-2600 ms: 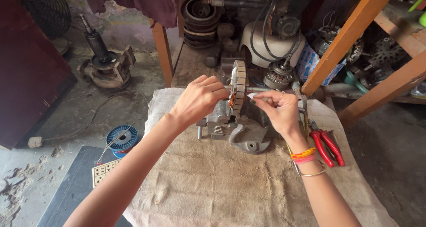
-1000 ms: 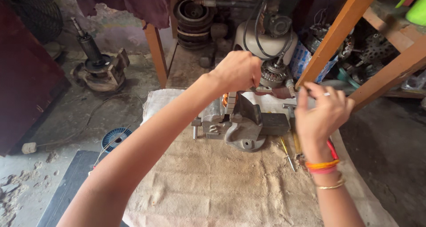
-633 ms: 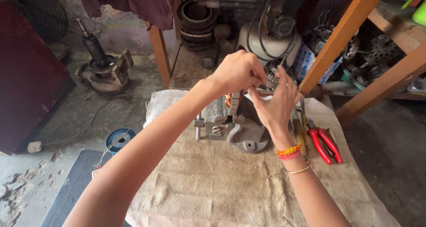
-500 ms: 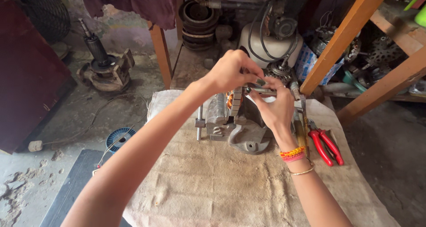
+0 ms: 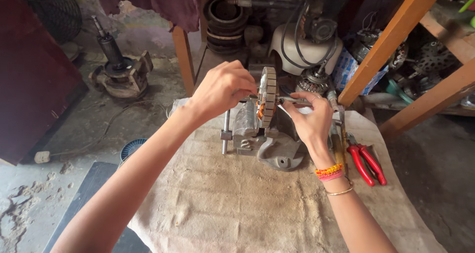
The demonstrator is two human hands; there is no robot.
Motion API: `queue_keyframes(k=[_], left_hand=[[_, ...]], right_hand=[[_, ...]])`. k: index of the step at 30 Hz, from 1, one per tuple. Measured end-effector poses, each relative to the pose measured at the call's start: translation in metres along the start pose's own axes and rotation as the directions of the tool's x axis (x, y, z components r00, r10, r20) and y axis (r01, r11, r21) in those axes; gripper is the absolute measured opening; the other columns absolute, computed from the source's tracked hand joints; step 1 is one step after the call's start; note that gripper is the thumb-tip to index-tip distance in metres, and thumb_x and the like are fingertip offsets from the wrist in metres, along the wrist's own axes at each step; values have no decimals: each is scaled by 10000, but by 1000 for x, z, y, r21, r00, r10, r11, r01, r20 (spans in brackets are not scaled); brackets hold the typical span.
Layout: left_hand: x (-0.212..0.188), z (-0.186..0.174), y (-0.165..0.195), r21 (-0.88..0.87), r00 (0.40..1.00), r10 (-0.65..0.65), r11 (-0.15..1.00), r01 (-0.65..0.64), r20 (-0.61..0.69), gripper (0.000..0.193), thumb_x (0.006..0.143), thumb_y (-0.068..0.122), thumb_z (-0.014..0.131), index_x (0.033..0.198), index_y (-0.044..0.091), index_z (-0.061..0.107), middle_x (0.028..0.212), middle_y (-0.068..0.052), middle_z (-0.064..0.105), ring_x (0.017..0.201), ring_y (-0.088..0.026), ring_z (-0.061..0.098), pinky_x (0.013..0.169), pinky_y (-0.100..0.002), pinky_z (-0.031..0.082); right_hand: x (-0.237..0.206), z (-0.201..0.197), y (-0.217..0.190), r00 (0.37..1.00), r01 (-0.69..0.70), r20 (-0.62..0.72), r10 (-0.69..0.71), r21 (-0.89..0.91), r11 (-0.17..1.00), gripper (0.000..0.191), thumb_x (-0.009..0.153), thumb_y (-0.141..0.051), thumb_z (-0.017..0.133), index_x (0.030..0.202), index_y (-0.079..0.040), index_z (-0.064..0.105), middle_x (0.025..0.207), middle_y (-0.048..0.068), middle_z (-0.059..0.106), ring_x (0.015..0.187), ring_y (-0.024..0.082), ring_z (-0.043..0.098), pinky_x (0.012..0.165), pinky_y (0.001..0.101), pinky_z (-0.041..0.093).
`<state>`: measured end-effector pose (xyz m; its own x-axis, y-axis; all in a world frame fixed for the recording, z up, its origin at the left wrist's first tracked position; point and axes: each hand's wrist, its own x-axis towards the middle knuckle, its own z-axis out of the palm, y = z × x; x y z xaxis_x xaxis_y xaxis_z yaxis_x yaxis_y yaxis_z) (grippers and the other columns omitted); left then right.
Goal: The person winds copper wire by hand around the slots of a motor armature clamped in a bench vise, pressing and feeding the wire turn by turn around the component. They occasionally use a screwdriver and reposition the armature in the vise while continuing to wind the wire.
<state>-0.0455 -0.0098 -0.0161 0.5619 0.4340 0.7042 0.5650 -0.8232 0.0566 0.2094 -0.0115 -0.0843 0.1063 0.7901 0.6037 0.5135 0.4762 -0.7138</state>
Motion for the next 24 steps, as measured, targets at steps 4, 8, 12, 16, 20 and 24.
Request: queue_keyframes(k=[4,8,12,16,20,24], left_hand=[[-17,12,5,60,998,69,996,-69,1,90,811,87,790,901,90,799,998,-5,750,960,-192,656,862,-366,518],[-31,15,6,55,999,39,998,-39,-5,139,795,83,780,932,82,798,1001,-5,745,946,-207,651,839,-364,517],[-36,14,8,45,998,21,999,-18,-57,136,812,71,776,947,73,795,1005,-2,746,929,-207,646,839,-356,529],[-37,15,12,-1,993,-28,1000,29,-113,126,815,63,779,940,66,793,983,-7,746,917,-216,650,837,-363,544],[-35,19,11,-20,989,-66,998,64,-134,136,812,54,778,947,61,794,984,-18,752,906,-219,656,821,-363,548],[-40,22,11,4,991,-45,999,46,-123,162,793,5,747,935,64,794,995,-13,765,914,-207,666,831,-351,558]], right_hand=[[-3,-10,0,859,477,-59,-508,-266,837,230,760,-132,876,958,-48,796,1028,116,768,943,257,703,851,381,518],[-5,-23,5,932,314,151,-328,110,943,161,856,-56,803,1016,-47,795,934,40,749,783,115,619,701,260,479],[-8,-32,9,921,-174,391,-1,411,895,140,931,-30,740,1055,-36,806,702,-29,670,578,13,501,499,188,374],[-8,-36,5,942,-43,312,-124,479,877,123,952,-29,732,1059,3,784,773,-57,681,625,-18,468,531,171,326],[-6,-38,-1,930,-19,332,-156,468,883,137,963,-24,714,1082,-5,780,758,-76,655,618,-24,430,527,177,284],[-7,-42,2,907,32,378,-184,376,926,154,983,-28,679,1097,-26,782,680,-116,529,585,-25,340,509,192,225]])
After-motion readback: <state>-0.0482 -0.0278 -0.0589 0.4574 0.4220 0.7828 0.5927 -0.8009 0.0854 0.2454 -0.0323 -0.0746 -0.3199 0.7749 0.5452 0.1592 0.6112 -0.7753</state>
